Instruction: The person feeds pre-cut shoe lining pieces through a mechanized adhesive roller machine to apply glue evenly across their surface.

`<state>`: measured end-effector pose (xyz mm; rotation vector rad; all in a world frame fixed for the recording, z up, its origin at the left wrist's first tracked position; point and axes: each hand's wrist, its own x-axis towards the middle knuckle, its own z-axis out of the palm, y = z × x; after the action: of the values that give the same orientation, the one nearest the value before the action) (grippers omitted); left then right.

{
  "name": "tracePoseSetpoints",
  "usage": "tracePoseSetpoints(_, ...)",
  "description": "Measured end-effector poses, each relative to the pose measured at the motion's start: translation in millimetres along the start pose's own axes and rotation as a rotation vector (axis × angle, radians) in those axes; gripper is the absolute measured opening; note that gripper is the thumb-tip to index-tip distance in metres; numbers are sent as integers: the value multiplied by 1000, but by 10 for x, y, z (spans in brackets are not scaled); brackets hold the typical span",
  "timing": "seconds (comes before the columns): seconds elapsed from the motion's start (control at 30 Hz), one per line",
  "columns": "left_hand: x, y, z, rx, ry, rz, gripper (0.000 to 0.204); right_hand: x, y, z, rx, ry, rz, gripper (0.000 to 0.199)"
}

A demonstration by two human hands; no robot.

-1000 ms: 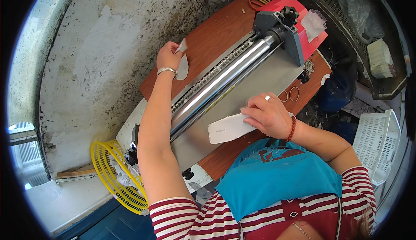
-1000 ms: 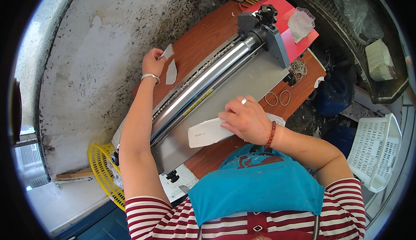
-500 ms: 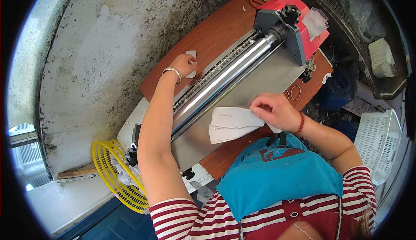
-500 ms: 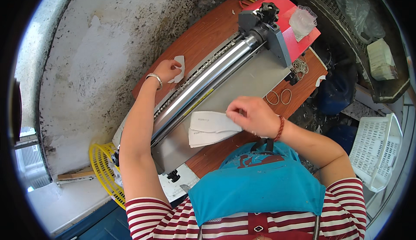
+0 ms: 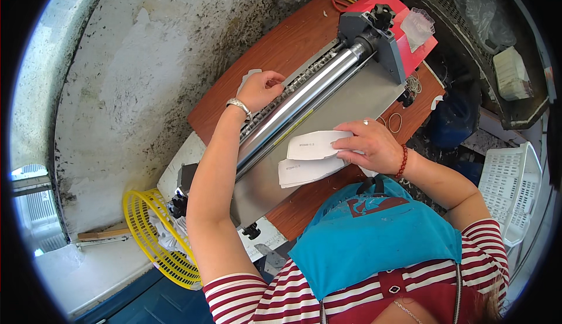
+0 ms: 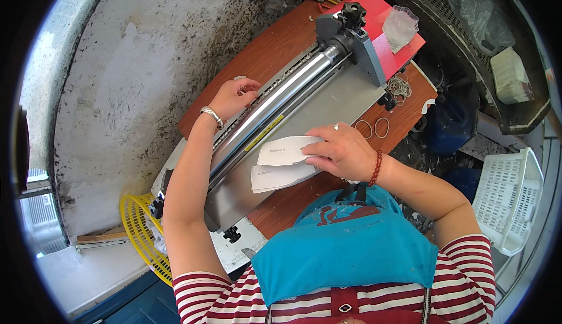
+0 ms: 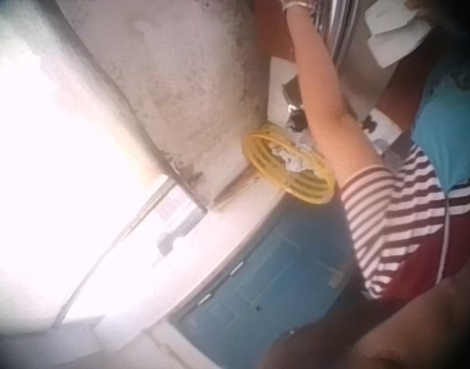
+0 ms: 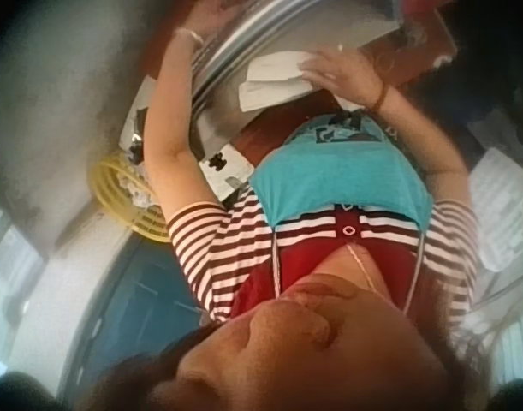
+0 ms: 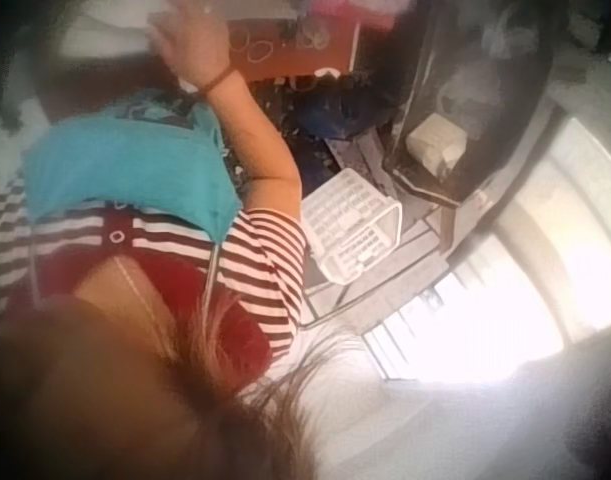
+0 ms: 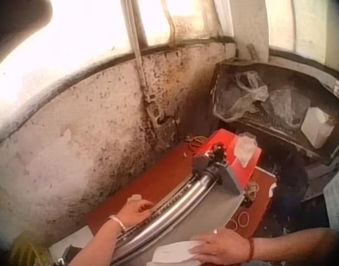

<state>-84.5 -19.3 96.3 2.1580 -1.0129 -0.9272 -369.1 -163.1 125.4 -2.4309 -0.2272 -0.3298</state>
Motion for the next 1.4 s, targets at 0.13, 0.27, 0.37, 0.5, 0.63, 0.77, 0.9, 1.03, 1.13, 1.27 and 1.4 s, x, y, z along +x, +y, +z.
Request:
tracePoseSetpoints(0.13, -65, 70, 6, 16, 0, 6, 35, 1, 43, 67, 61, 80, 34, 14)
tracePoseSetpoints(0.27, -110, 53, 41, 16, 31, 50, 33, 60, 1, 45, 18, 169, 6, 8)
tracePoseSetpoints(0.37, -127, 43, 53, 18, 51, 81, 31, 53, 34, 50, 37, 178, -4, 8)
tracePoseSetpoints(0.5, -148, 94, 57, 6, 46, 70, 32, 16, 80, 65, 167, 104, 71, 8)
tracePoseSetpoints(0.63, -152, 99, 72, 3, 45, 86, 32, -1, 107, 77, 251, 87, 86, 9)
tracePoseSetpoints(0.77, -174, 151, 77, -8, 36, 71, 32, 16, 115, 65, 341, 73, 131, 12)
tracePoseSetpoints(0.9, -193, 149, 71, -26, 31, 58, 31, 41, 116, 61, 349, 91, 128, 12)
tracePoseSetpoints(1.03, -213, 225, 64, -36, 24, 51, 31, 37, 73, 42, 309, 87, 55, 9)
tracePoseSetpoints(1.13, -208, 224, 67, -69, 16, 15, 31, 41, 104, 44, 132, 220, 0, 8)
tracePoseSetpoints(1.27, -238, 212, 76, -78, 26, 19, 31, 145, 176, -193, -265, 341, -213, 21)
tracePoseSetpoints(1.4, -222, 262, 89, -145, -10, -75, 30, 36, 294, -286, -509, 280, -397, 26)
